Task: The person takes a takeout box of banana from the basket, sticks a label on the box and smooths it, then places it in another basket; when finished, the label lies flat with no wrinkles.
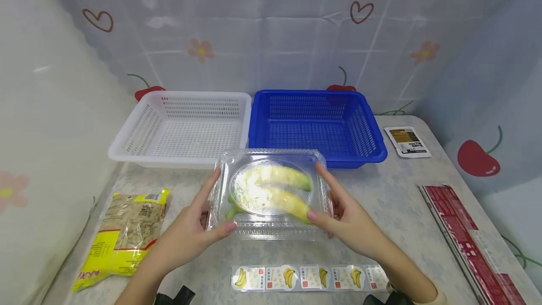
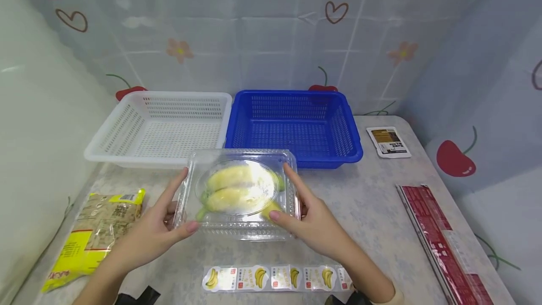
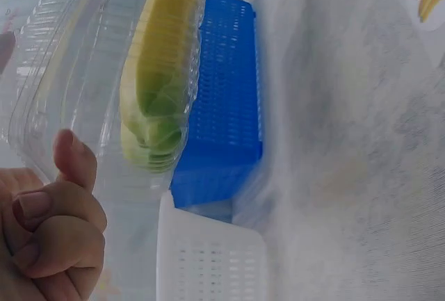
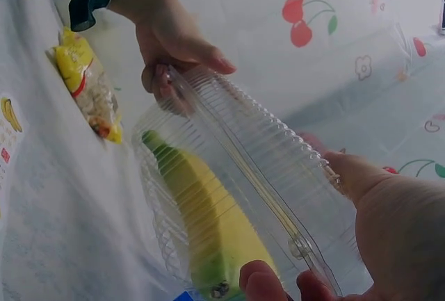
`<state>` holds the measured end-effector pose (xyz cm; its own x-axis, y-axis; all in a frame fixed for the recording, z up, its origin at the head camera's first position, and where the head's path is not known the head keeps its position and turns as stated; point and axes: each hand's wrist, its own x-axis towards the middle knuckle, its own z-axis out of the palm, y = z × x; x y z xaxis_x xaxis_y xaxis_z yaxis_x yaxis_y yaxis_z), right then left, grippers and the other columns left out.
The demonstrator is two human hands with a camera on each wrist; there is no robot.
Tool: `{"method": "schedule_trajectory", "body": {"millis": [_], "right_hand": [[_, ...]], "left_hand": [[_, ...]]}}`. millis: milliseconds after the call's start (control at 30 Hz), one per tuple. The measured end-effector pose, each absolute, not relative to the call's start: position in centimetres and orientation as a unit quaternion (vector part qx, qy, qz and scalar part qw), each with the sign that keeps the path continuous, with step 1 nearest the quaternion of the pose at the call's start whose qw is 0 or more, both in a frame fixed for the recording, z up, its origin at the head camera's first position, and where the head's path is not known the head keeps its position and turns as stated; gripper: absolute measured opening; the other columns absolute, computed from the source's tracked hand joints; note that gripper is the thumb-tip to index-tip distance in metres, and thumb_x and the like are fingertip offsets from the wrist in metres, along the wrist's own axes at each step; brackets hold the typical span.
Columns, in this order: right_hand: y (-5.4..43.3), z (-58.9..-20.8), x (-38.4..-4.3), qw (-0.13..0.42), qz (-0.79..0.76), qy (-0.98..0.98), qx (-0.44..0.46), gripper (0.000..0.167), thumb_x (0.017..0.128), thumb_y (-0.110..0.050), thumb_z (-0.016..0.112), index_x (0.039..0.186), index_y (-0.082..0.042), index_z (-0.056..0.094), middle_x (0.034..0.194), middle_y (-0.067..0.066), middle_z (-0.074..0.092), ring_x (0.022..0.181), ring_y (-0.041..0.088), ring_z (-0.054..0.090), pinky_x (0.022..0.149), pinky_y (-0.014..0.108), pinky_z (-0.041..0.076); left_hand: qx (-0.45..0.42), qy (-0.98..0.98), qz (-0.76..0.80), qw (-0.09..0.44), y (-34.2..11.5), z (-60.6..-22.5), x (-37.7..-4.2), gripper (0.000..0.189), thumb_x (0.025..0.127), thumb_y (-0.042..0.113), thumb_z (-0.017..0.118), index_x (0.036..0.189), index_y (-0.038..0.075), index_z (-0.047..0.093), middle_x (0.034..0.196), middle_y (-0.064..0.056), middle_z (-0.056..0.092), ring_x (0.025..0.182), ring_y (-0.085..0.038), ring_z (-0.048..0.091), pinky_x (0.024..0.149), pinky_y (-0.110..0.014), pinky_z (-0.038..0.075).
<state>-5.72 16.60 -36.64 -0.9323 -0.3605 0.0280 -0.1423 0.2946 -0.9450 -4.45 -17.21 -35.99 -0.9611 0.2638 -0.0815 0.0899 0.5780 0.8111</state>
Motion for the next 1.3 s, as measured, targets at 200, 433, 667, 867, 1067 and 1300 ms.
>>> {"method": "schedule_trajectory", "body": {"millis": [200,433,667,867,1067,1300], "right_hand": [[17.4,-37.9,-5.0,0.104,-0.57,0.8,-0.156,0.093,0.09,-0.02,0.074,0.158,-0.041,0.015,0.077,0.01,0.039,0.053,0.012,0.052,0.047,0.031,0.051],[18.6,-39.2,-4.5,0.096,-0.577,0.794,-0.167,0.095,0.089,-0.012,0.075,0.159,-0.037,0.016,0.074,0.006,0.039,0.054,0.006,0.05,0.049,0.028,0.051],[19.8,-40.2,-4.4,0.095,-0.576,0.795,-0.167,0.096,0.088,-0.01,0.075,0.16,-0.033,0.015,0.074,0.005,0.04,0.054,0.004,0.05,0.048,0.028,0.051],[20.9,-40.9,-4.5,0.093,-0.562,0.806,-0.161,0.095,0.089,-0.011,0.074,0.16,-0.033,0.014,0.075,0.005,0.035,0.052,0.0,0.041,0.048,0.028,0.049],[21.9,-41.6,-4.6,0.101,-0.556,0.812,-0.147,0.093,0.091,-0.011,0.071,0.16,-0.035,0.013,0.077,0.006,0.033,0.053,-0.001,0.04,0.051,0.029,0.052],[23.0,-42.1,-4.9,0.1,-0.554,0.815,-0.138,0.09,0.094,-0.011,0.068,0.16,-0.035,0.013,0.077,0.008,0.039,0.054,0.004,0.046,0.054,0.033,0.055]], "left_hand": [[0.126,0.88,0.446,0.104,-17.2,-37.1,-3.8,0.104,0.085,0.041,0.078,0.157,0.047,0.003,0.061,0.008,0.035,0.052,-0.001,0.029,0.046,-0.025,0.036],[0.142,0.879,0.44,0.113,-16.5,-37.8,-3.7,0.104,0.083,0.046,0.078,0.157,0.048,0.004,0.061,0.008,0.037,0.052,-0.001,0.029,0.047,-0.025,0.037],[0.129,0.884,0.429,0.138,-15.4,-38.8,-3.9,0.105,0.082,0.052,0.077,0.155,0.052,0.002,0.061,0.007,0.039,0.049,-0.002,0.03,0.046,-0.024,0.036],[0.122,0.886,0.418,0.158,-14.3,-39.1,-4.4,0.105,0.079,0.061,0.074,0.153,0.056,0.0,0.065,0.005,0.05,0.049,-0.003,0.034,0.047,-0.025,0.039],[0.129,0.887,0.412,0.168,-13.3,-39.7,-5.0,0.106,0.08,0.06,0.075,0.152,0.057,-0.002,0.067,0.004,0.048,0.05,-0.006,0.034,0.047,-0.027,0.038],[0.155,0.882,0.414,0.165,-12.3,-40.8,-6.1,0.105,0.081,0.062,0.072,0.155,0.052,-0.001,0.072,0.004,0.054,0.051,-0.006,0.037,0.047,-0.027,0.04]]}}
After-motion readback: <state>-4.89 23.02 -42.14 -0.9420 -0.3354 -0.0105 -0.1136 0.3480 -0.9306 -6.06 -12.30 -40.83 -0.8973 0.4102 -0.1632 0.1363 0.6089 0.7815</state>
